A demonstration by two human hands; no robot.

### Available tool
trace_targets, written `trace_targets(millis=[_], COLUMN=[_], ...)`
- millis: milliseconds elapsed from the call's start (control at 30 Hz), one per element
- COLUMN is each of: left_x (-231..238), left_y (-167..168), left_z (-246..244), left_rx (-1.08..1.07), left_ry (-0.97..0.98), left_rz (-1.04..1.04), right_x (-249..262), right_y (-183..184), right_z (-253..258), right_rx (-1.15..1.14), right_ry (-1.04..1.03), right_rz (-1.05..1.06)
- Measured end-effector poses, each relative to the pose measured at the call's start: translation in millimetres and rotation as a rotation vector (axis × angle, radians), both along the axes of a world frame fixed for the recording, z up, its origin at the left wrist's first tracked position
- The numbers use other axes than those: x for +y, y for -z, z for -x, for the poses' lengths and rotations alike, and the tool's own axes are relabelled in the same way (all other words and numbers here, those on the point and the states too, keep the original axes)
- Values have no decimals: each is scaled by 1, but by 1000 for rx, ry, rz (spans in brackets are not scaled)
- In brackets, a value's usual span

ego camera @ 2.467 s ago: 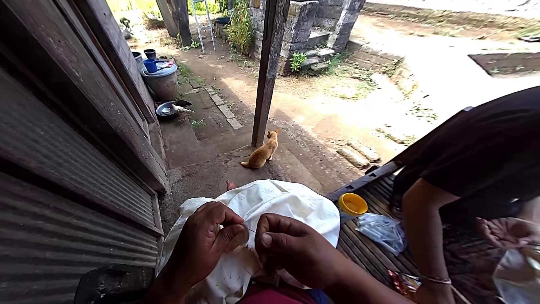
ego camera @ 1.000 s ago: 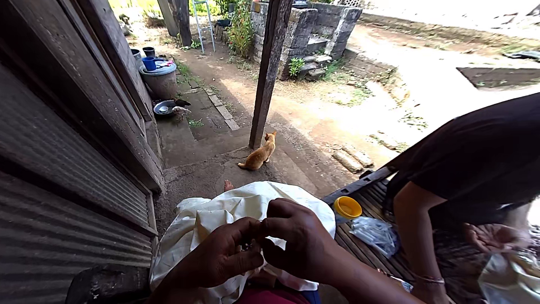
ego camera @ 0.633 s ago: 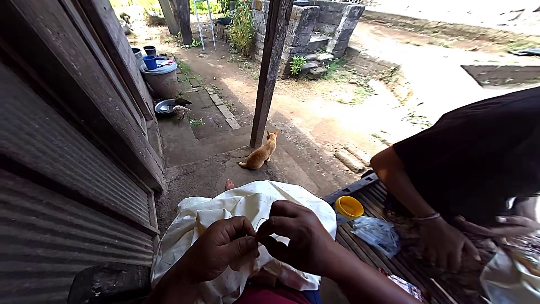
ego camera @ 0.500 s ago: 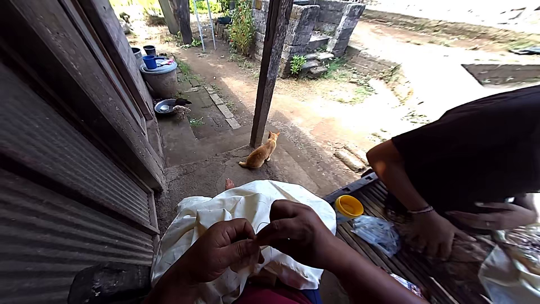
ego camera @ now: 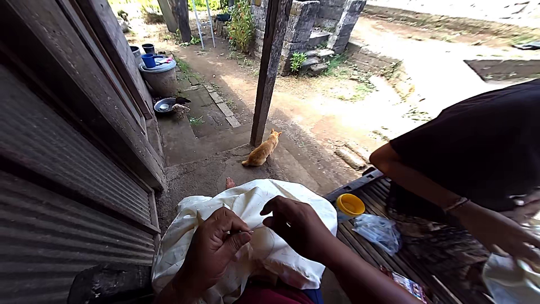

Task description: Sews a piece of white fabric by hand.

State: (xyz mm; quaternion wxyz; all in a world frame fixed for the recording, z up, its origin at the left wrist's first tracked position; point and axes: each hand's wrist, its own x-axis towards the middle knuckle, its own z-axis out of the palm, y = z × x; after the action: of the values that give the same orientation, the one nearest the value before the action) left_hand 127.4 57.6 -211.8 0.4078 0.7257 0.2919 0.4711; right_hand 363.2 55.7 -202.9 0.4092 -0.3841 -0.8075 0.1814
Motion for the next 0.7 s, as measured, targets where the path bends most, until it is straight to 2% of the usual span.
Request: trace_targets(millis=[33, 100, 200, 267, 333, 400, 500, 533, 633, 700], left_x=[0, -1, -4, -8, -9, -6, -5, -7, -8, -5], left_y=[0, 0, 1, 0, 0, 0, 1, 1, 1, 0], left_z=[0, -1, -4, -8, -9, -7, -5, -5, -8, -6], left_rx=[9, 59, 148, 176, 155, 123, 140, 153, 135, 112], left_ry=[-53, -135, -94, -37, -57, -125, -128, -100, -91, -140], left_rz=[-27, -82, -154, -174, -192, -213, -223, -219, -237, -253], right_x=[0, -4, -9, -9, -6, -5, -10, -11, -9, -8], right_y=[1, -3, -14, -17, -13, -10, -16, -19, -16, -14], right_z=[-1, -1, 7, 11, 12, 10, 9, 11, 13, 10], right_rx=[-49, -148, -118, -93, -157, -219, -162, -136, -205, -247], right_ry=[9, -111, -298, -210, -61, -91, -310, -294, -15, -50], right_rz=[38, 20, -139, -141, -57, -29, -153, -177, -112, -60])
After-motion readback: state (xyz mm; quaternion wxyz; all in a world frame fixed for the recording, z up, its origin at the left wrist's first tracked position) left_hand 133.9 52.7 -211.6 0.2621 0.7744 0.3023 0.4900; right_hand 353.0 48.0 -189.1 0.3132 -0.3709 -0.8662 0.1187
